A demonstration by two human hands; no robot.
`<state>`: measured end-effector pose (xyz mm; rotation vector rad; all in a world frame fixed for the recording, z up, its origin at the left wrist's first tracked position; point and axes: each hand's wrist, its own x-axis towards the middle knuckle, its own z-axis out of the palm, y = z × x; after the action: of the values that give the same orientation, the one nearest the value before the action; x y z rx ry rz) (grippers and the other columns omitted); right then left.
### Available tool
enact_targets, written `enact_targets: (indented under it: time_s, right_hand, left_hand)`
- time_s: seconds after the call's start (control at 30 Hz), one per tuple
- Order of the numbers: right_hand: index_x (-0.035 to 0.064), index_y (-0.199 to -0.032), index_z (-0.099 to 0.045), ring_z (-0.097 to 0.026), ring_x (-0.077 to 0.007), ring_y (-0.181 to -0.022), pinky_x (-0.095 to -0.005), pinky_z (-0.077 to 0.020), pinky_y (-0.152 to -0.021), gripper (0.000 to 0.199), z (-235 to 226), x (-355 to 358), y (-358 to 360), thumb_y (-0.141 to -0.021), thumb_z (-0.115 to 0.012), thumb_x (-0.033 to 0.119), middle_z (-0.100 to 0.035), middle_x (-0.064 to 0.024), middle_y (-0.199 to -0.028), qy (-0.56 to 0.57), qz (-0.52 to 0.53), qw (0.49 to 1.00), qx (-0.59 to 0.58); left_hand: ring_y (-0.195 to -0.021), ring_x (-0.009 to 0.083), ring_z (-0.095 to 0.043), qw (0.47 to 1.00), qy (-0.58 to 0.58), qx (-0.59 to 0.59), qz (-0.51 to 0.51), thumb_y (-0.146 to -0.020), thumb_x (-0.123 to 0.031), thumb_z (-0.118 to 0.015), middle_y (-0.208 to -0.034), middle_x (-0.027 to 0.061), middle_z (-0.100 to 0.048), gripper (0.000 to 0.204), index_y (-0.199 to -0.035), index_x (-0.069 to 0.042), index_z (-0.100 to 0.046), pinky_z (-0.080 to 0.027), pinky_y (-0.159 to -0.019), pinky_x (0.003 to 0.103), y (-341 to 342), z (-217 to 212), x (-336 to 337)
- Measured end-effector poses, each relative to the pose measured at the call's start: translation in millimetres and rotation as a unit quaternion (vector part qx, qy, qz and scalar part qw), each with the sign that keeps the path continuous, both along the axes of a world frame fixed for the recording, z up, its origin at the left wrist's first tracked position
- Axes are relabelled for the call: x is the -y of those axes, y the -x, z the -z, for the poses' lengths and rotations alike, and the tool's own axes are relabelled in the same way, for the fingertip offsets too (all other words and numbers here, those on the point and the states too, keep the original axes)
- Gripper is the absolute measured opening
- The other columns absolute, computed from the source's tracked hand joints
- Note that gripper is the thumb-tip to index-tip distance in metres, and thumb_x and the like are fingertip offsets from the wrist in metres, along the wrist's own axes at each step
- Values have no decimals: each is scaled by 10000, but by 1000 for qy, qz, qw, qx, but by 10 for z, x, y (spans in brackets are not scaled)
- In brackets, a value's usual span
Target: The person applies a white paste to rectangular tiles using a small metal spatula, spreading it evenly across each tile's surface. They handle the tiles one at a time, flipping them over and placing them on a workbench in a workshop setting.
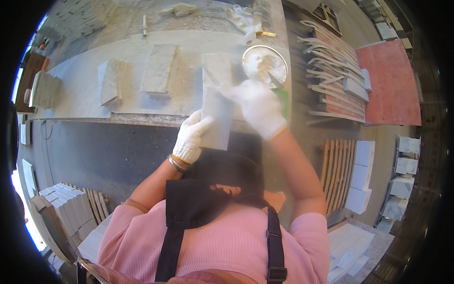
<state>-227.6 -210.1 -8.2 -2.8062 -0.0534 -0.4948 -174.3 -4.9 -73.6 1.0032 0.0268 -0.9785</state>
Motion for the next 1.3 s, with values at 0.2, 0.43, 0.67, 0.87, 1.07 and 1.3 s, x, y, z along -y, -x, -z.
enact_targets:
  time_s: [0.2,0.43,0.67,0.87,1.07,1.3]
  right_hand:
    - [181,-1156,-738,-639,-296,-826,-411,-532,-700,318,50,-158,-107,-864,-654,87,-637,-75,-882,52,-21,998,-31]
    - [167,-1205,-719,-615,-280,-817,-419,-519,-673,416,40,-252,-128,-820,-598,66,-614,-63,-879,169,-4,983,-73]
    - [149,-1187,-683,-616,-258,-799,-402,-502,-654,349,9,-424,134,-854,-585,113,-620,-59,-887,204,-3,977,-66]
    - [145,-1047,-703,-637,-263,-829,-396,-533,-692,201,52,-350,-202,-890,-579,127,-628,-76,-886,206,21,975,-79]
    - [203,-1227,-709,-607,-276,-807,-406,-514,-660,418,-7,-458,141,-838,-589,107,-593,-65,-870,150,8,985,-81]
    - [205,-1094,-744,-639,-280,-827,-416,-529,-693,280,135,-289,-227,-894,-573,111,-643,-78,-883,147,36,987,-50]
  left_hand:
    - [-980,115,-626,1000,-3,-6,6,-966,-133,-658,-1109,50,-684,352,-1280,24,-630,-515,-871,285,-3,20,-4]
    - [-1000,114,-624,1000,-10,-4,2,-967,-127,-652,-1132,54,-686,371,-1306,22,-623,-513,-878,282,8,-11,0]
    - [-997,123,-630,1000,-16,-4,9,-966,-133,-653,-1135,64,-685,370,-1298,28,-623,-515,-877,286,-4,-13,-11]
    - [-987,119,-630,1000,-1,1,6,-961,-129,-660,-1125,53,-685,373,-1298,26,-622,-515,-869,285,-11,8,-13]
    - [-984,132,-638,1000,2,-19,3,-960,-131,-663,-1116,63,-686,381,-1303,28,-617,-521,-867,294,-2,32,-6]
    - [-999,134,-639,1000,1,-4,5,-961,-129,-659,-1133,65,-685,379,-1304,26,-619,-521,-875,292,-7,-10,-15]
